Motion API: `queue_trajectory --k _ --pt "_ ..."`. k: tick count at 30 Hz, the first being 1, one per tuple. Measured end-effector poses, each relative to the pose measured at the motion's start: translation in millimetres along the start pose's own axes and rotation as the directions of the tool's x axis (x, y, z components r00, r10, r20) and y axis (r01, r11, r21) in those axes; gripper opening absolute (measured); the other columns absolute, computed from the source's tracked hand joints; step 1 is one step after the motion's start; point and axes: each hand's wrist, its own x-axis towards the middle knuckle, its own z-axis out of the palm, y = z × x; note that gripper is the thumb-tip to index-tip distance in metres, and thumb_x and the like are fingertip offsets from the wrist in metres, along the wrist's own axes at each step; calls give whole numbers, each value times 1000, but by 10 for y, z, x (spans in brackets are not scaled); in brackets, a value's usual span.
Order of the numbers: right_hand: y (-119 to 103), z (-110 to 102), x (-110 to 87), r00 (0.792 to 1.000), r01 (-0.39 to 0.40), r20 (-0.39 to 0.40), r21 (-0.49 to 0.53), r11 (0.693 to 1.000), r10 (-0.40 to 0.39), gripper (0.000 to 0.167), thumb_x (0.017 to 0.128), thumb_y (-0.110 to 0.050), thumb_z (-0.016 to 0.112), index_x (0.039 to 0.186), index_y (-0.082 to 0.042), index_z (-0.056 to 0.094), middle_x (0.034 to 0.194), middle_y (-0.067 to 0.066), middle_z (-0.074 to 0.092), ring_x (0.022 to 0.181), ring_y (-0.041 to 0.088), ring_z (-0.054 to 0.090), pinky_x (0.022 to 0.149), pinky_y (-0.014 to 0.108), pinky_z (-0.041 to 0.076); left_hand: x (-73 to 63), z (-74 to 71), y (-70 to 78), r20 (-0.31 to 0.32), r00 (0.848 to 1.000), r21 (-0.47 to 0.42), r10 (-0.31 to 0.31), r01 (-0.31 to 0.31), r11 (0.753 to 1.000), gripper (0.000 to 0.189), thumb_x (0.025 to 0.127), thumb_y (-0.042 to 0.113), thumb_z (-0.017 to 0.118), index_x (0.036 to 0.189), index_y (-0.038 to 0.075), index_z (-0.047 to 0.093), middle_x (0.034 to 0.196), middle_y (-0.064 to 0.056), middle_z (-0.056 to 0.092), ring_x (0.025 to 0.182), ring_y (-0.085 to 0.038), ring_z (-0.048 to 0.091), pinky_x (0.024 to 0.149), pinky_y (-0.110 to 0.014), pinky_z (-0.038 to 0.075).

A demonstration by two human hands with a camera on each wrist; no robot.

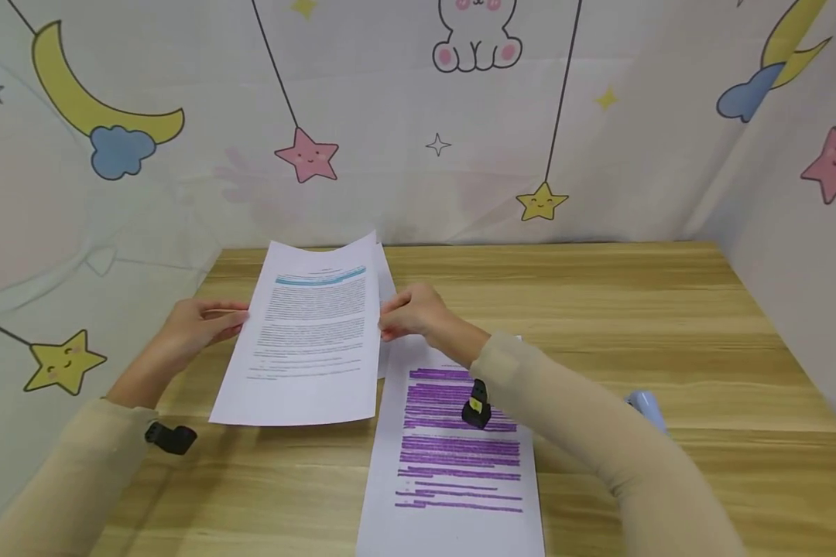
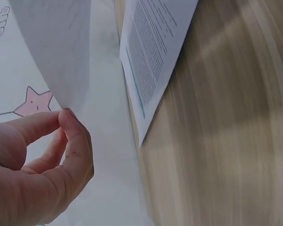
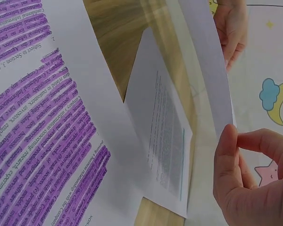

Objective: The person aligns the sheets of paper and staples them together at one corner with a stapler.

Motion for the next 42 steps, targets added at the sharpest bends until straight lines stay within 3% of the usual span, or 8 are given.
queue_trajectory --k 5,13,22,32,42 --pt "1 -98 -95 1000 16 17 1 1000 -16 20 82 10 75 100 14 67 86 19 69 64 21 69 90 52 55 -39 57 76 29 999 -15 17 -16 1000 40 101 14 62 131 -11 55 129 -29 58 96 -9 64 87 -22 56" --pt "21 -276 -243 1000 24 21 -38 999 -23 21 85 6 74 104 11 67 92 20 69 70 24 71 90 50 56 -68 197 162 32 999 -83 15 -12 996 37 100 9 63 129 -13 57 128 -30 57 91 -8 64 85 -21 56" --pt "14 -459 -439 997 61 43 -31 998 -59 24 86 5 74 107 13 65 90 20 70 72 24 71 76 36 62 -153 349 299 53 998 -120 39 -32 992 37 100 9 62 129 -13 57 127 -29 58 91 -9 65 84 -20 56" --pt "73 -696 -654 997 68 47 -37 997 -66 26 87 5 72 108 16 62 87 18 71 73 24 71 83 44 60 -225 550 404 93 995 -178 44 -27 984 35 98 9 65 126 -11 58 119 -22 64 87 -11 64 81 -20 57" --pt "190 -917 -899 998 47 45 -12 999 -46 31 88 5 71 112 19 59 88 16 71 73 23 71 74 33 62 -290 710 501 145 988 -228 60 -26 973 35 98 8 65 126 -11 59 114 -19 68 87 -13 66 82 -21 57"
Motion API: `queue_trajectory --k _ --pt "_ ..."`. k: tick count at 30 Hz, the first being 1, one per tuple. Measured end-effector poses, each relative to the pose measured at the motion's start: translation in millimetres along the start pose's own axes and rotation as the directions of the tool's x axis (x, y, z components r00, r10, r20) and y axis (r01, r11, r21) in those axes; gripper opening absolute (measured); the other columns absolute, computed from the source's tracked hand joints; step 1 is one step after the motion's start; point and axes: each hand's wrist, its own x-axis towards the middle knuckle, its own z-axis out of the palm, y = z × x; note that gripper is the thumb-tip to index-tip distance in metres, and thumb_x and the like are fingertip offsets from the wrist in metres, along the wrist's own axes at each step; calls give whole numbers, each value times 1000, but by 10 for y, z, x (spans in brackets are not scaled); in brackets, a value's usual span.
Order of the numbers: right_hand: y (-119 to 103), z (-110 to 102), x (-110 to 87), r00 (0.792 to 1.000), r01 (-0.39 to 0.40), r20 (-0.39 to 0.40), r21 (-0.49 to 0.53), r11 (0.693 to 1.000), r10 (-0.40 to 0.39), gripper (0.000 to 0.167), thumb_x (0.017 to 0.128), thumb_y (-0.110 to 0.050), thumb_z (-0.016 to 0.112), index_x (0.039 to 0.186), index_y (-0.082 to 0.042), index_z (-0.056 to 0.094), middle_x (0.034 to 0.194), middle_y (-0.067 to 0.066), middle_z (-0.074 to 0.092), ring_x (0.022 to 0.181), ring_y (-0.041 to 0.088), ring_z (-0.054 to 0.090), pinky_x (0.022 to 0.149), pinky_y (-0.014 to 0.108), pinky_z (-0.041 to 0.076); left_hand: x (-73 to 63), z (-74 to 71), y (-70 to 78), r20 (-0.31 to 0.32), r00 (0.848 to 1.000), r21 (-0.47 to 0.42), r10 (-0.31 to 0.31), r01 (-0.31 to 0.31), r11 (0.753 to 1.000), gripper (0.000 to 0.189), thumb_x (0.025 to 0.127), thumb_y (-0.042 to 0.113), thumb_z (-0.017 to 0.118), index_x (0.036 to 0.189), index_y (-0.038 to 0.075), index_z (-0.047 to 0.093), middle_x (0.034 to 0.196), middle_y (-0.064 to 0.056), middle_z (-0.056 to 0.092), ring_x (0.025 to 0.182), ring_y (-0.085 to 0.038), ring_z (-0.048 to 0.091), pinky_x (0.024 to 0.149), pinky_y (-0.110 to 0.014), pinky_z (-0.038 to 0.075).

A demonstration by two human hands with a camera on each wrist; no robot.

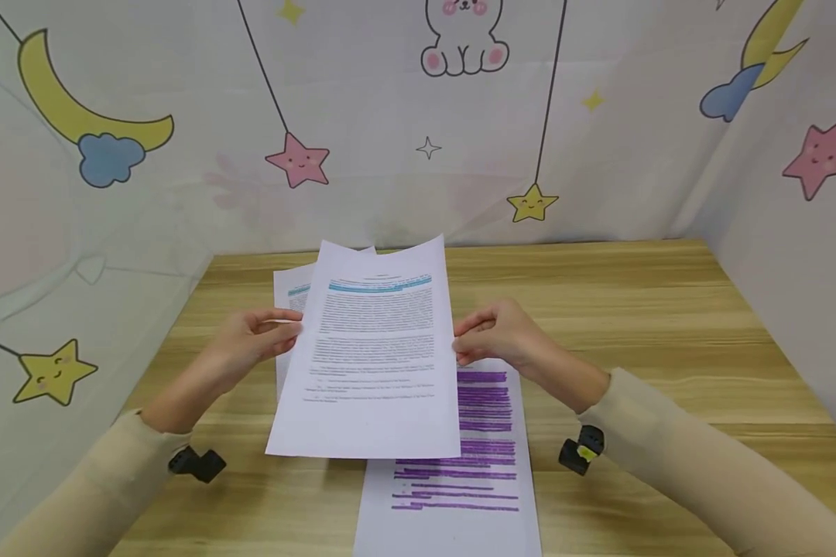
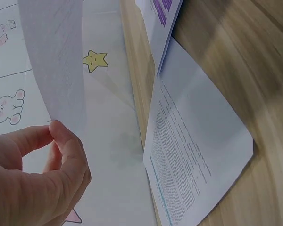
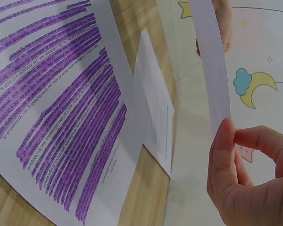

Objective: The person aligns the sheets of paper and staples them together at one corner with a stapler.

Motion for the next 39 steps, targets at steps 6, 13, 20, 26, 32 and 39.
queue_trajectory --k 6,13,20,26,32,39 --pt "48 -83 -126 1000 17 7 -19 1000 -17 33 88 2 72 112 19 58 90 17 71 75 23 71 78 36 62 -47 118 5 34 999 -32 4 -3 999 33 97 7 66 124 -10 59 106 -12 70 86 -13 67 82 -24 58" --pt "91 -156 -232 1000 -10 -19 -42 999 9 33 87 1 73 112 18 59 90 16 72 75 23 70 78 35 61 -122 255 -12 48 999 -75 20 -16 997 32 96 4 66 122 -12 59 104 -13 71 86 -12 68 83 -25 58" --pt "170 -222 -350 1000 -8 10 -15 1000 8 33 88 2 72 112 19 57 89 15 71 74 22 70 78 37 62 -156 407 -51 67 997 -63 41 -37 997 28 96 1 65 119 -13 61 101 -16 70 85 -14 68 83 -29 59" --pt "274 -287 -466 999 -48 25 -11 999 48 33 88 1 72 112 18 57 88 15 70 75 23 70 80 40 61 -176 510 -107 105 994 -52 38 -32 998 27 96 3 66 118 -11 63 100 -15 70 86 -16 68 85 -34 59" --pt "375 -345 -557 997 -57 42 -5 998 57 34 88 -1 73 112 18 57 89 14 70 76 22 70 80 40 61 -185 616 -157 113 993 -60 40 -33 998 25 94 2 68 115 -12 64 96 -14 71 84 -16 69 85 -35 60" --pt "518 -399 -630 997 -61 40 -14 998 61 34 88 -2 73 111 18 58 89 14 71 76 24 70 79 39 61 -210 722 -202 137 990 -64 27 -18 998 23 93 0 68 112 -12 65 94 -13 71 83 -16 69 85 -40 60"
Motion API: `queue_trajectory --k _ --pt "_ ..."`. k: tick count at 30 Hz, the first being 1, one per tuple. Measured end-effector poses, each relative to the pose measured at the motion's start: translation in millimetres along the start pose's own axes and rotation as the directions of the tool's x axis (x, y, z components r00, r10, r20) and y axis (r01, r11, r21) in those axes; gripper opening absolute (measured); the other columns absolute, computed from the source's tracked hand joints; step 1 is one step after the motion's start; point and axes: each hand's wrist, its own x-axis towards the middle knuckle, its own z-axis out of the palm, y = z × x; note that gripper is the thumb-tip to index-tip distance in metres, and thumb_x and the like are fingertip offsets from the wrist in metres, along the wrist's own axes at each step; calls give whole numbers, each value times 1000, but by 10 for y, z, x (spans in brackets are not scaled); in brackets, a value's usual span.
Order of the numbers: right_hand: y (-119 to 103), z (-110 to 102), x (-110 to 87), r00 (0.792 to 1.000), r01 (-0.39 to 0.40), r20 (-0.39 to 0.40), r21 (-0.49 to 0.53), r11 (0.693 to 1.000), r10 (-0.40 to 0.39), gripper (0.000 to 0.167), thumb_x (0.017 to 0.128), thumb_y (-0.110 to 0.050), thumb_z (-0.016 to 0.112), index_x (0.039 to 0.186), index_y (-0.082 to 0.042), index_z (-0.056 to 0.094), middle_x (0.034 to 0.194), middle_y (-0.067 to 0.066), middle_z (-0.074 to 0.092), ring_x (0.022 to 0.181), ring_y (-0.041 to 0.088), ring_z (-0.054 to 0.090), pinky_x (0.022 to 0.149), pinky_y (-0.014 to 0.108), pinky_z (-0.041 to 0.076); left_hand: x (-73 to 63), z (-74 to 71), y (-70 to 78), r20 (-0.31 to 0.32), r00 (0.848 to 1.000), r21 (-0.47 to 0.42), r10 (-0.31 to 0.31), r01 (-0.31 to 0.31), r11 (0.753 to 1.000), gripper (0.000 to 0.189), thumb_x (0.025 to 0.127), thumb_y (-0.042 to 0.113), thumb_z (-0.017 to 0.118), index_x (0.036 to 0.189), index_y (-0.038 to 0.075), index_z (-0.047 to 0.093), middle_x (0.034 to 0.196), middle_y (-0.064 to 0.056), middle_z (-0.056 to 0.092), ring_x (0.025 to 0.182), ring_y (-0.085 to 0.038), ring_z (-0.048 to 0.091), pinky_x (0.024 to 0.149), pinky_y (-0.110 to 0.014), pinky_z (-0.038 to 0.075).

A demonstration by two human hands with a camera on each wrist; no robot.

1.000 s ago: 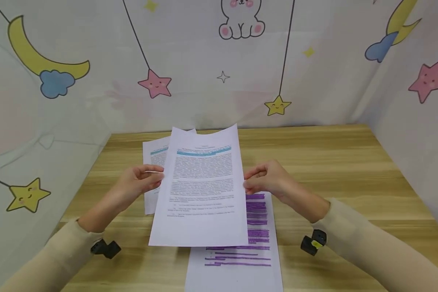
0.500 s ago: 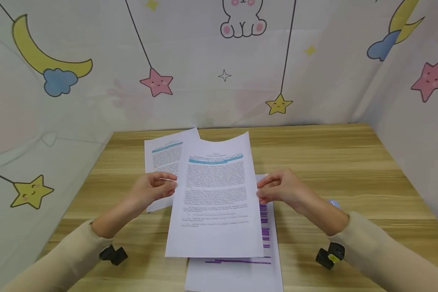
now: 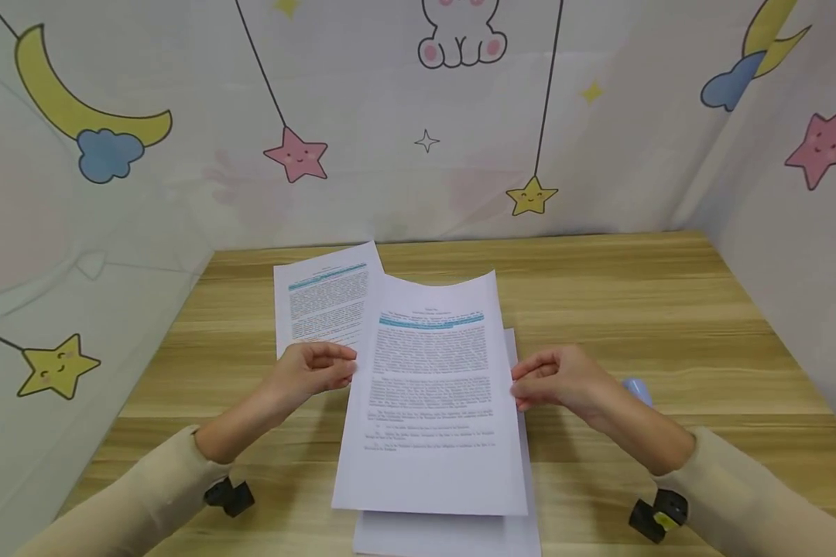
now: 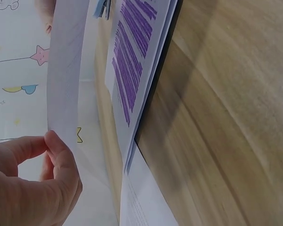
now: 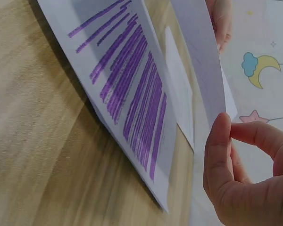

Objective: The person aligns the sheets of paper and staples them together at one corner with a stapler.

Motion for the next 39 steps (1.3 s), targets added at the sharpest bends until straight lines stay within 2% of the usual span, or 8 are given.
queue_trajectory --k 11,19,30,39 --pt "191 4 -66 999 -22 44 61 998 20 30 88 0 72 110 17 60 87 12 71 74 21 69 75 36 61 -35 154 -135 40 999 8 7 -8 1000 22 93 0 68 109 -14 65 92 -12 71 79 -16 68 82 -38 61" --pt "267 40 -69 999 -40 10 37 999 40 31 86 -1 74 108 16 60 84 12 71 74 22 69 73 35 62 -19 193 -210 36 999 15 -5 4 1000 21 92 1 69 108 -12 67 90 -11 71 78 -15 67 81 -37 61" --pt "320 30 -112 999 -19 33 12 1000 19 30 86 -1 74 107 16 61 84 12 71 73 21 69 71 35 61 -30 207 -267 39 999 7 -15 15 1000 23 91 -1 70 109 -14 66 89 -11 71 77 -13 67 79 -35 61" --pt "396 24 -111 999 -14 38 13 1000 13 31 86 0 74 107 18 61 84 13 71 74 21 69 70 35 62 -22 281 -311 73 997 0 -24 25 1000 22 90 -3 70 107 -15 65 85 -11 71 74 -12 66 77 -32 61"
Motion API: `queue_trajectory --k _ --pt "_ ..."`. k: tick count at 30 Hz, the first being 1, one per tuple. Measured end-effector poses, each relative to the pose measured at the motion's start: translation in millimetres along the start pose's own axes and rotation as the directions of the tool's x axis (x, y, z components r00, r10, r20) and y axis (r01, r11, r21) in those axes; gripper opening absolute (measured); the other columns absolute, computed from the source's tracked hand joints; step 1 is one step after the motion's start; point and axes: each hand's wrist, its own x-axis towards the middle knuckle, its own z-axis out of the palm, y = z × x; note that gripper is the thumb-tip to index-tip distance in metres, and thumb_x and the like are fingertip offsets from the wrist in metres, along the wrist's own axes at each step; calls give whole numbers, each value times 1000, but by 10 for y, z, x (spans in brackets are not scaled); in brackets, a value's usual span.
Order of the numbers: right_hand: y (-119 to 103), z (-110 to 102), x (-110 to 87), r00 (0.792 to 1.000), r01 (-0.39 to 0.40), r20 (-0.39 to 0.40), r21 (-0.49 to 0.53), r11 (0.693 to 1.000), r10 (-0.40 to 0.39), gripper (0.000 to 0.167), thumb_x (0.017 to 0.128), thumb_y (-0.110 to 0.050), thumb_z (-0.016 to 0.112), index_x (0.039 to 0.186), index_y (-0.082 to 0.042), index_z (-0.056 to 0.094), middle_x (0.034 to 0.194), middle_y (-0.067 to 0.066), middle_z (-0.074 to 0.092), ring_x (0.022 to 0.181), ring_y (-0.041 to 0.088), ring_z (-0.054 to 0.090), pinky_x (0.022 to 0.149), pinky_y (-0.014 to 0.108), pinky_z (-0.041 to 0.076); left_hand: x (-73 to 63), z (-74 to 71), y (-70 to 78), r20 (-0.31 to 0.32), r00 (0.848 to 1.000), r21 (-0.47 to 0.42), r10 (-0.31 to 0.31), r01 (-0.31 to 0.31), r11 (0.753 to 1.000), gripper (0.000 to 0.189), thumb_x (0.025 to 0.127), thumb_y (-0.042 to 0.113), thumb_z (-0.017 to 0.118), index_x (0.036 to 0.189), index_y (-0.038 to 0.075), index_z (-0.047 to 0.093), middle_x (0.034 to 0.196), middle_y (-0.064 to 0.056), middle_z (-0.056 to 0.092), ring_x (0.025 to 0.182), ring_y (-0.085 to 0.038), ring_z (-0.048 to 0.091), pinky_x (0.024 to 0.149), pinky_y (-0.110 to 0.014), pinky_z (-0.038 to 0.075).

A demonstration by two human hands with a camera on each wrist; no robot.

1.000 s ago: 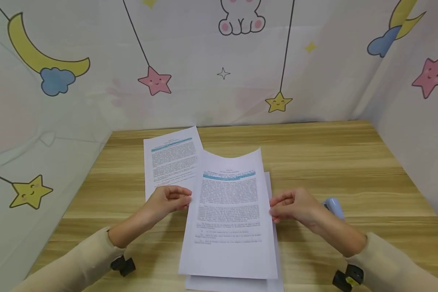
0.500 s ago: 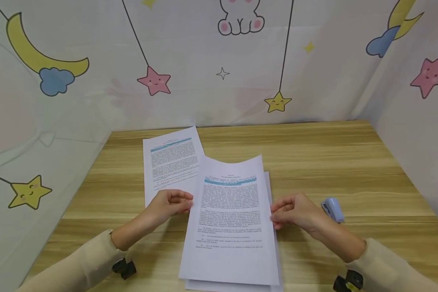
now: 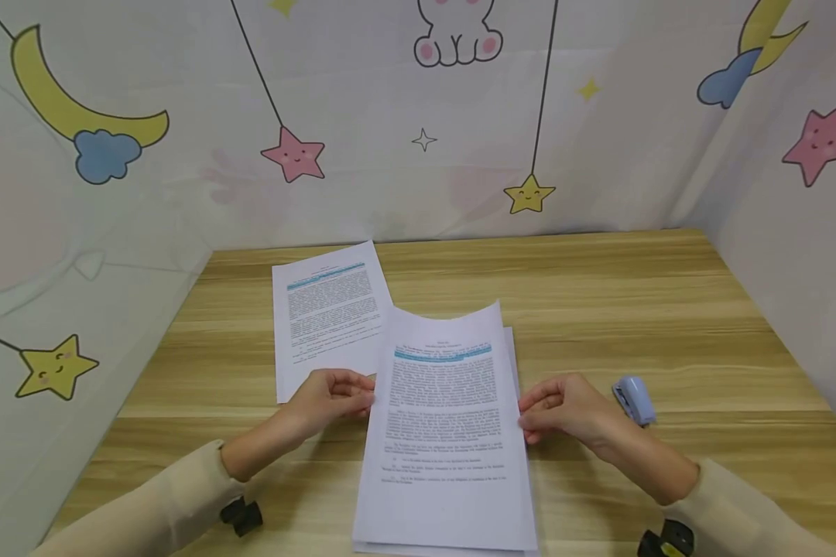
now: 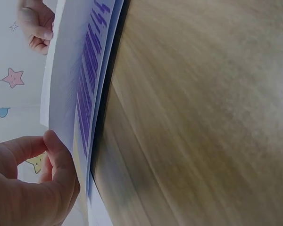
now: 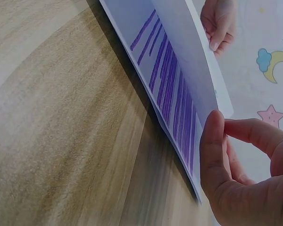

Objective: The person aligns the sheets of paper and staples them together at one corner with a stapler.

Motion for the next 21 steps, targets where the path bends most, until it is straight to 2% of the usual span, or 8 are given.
queue_trajectory --k 13,21 --pt "46 -4 -4 1000 -11 11 4 1000 11 29 85 1 74 106 18 62 84 13 71 74 21 70 69 35 62 -7 28 -34 14 1000 62 1 -2 998 20 89 -1 71 106 -12 65 84 -11 72 74 -14 68 74 -32 62" --pt "60 5 -5 1000 -4 24 3 1000 4 29 85 0 75 105 18 61 82 13 70 73 20 70 68 35 62 -31 47 -39 24 1000 75 3 -4 997 23 89 -2 72 107 -13 64 86 -14 72 74 -15 68 75 -36 62"
